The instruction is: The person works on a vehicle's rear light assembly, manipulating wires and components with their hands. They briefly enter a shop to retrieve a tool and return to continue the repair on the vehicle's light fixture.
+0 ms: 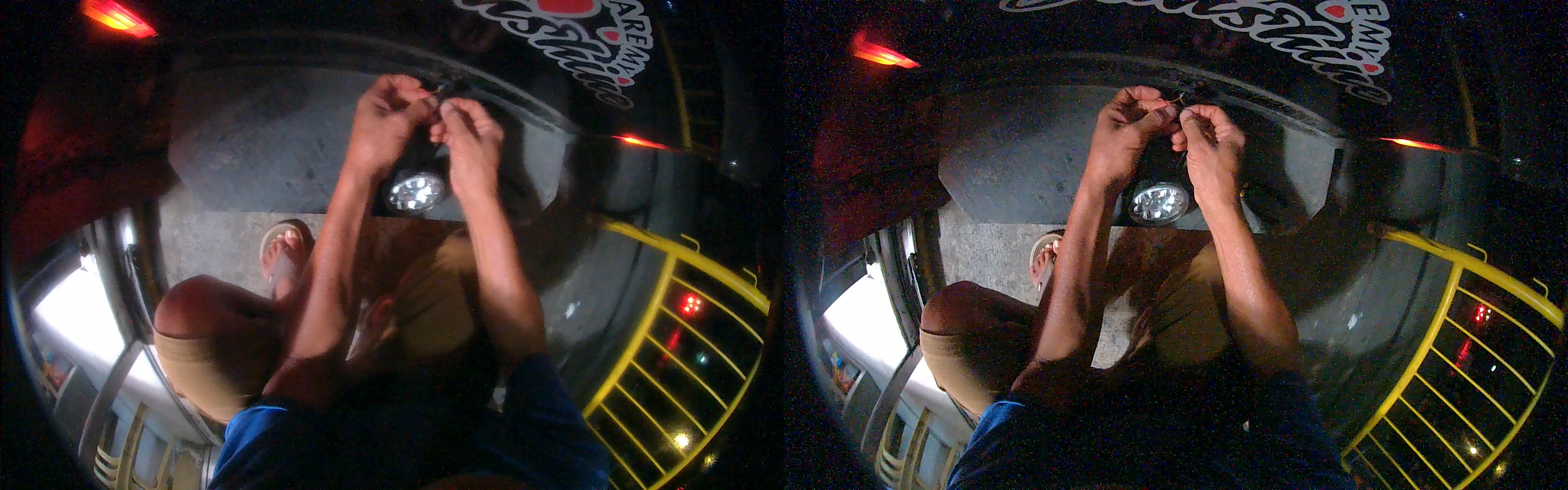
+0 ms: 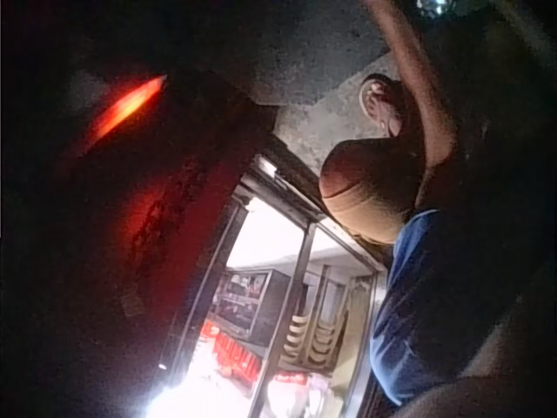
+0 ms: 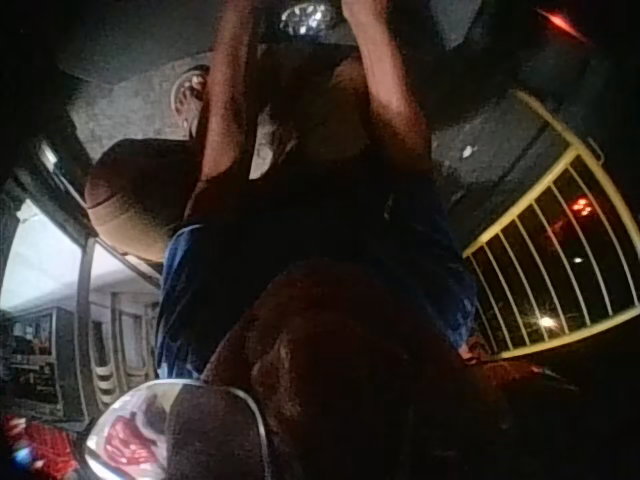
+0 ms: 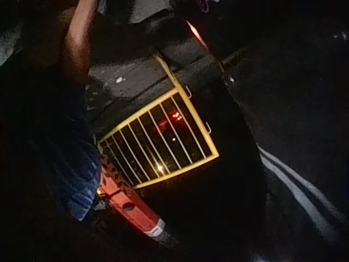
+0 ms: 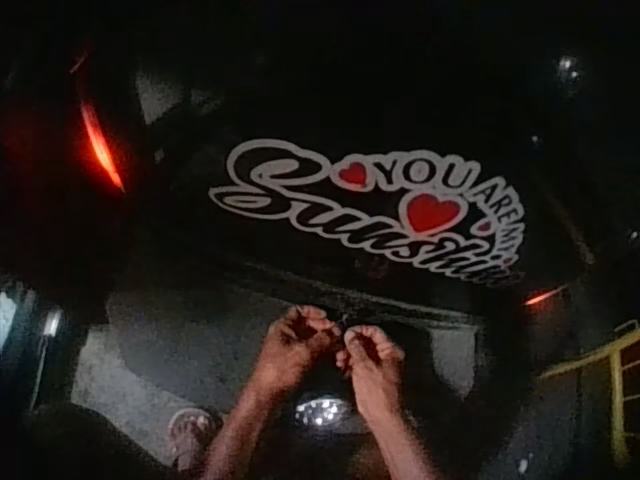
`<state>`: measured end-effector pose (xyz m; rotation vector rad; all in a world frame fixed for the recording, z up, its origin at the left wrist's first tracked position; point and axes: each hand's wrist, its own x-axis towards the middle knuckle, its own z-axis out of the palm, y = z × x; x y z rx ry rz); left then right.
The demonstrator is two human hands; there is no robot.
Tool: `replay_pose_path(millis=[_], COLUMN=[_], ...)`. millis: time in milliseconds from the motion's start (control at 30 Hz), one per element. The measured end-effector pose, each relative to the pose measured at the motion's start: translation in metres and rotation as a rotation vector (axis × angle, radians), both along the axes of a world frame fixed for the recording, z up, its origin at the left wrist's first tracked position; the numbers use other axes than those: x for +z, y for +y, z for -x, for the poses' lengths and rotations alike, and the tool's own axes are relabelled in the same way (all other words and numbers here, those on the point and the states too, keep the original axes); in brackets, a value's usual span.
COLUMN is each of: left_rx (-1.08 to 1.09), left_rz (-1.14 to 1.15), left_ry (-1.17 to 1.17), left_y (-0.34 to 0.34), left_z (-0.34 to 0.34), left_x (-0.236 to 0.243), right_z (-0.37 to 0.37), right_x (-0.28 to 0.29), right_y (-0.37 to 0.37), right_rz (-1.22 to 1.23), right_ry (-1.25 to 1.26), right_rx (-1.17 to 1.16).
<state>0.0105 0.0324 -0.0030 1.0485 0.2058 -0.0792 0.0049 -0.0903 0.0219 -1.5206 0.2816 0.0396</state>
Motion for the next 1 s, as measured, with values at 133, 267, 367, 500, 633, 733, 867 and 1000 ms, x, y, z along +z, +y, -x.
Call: replay_pose_path(millis=[133,267,367,500,633,733,867,1000], left_rx=[0.034,0.056,0.047,0.037,0.021,0.021,0.013,0.03], left_rz=[-0.001,0.024,0.027,0.013,0.025,0.036,-0.001,-0.007], left_ry=[0.037,0.023,0.031,0.02,0.004,-0.005,-0.008,-0.022], left_y=[-0.001,-0.002,-0.002,0.003,0.007,0.006,0.006,0.005], left_z=[0.001,0.001,0.001,0.002,0.0,0.0,-0.001,0.0], left_x=[0.005,0.006,0.004,0.004,0.002,-0.002,-0.007,-0.006], right_z=[-0.001,-0.002,0.0,-0.006,-0.017,-0.021,-0.021,-0.022], right_x=[-0.001,0.001,0.008,0.007,0.003,0.001,-0.001,0.003], right_y=[-0.003,-0.005,-0.008,-0.019,-0.028,-0.03,-0.029,-0.026], right_rz=[-0.024,0.014,-0.006,-0.064,-0.202,-0.221,-0.191,-0.22], right_ry=[-0.009,-0.03,0.028,0.095,0.14,0.157,0.148,0.134], right_rx=[0.016,0.035,-0.022,0.029,0.117,0.126,0.132,0.142])
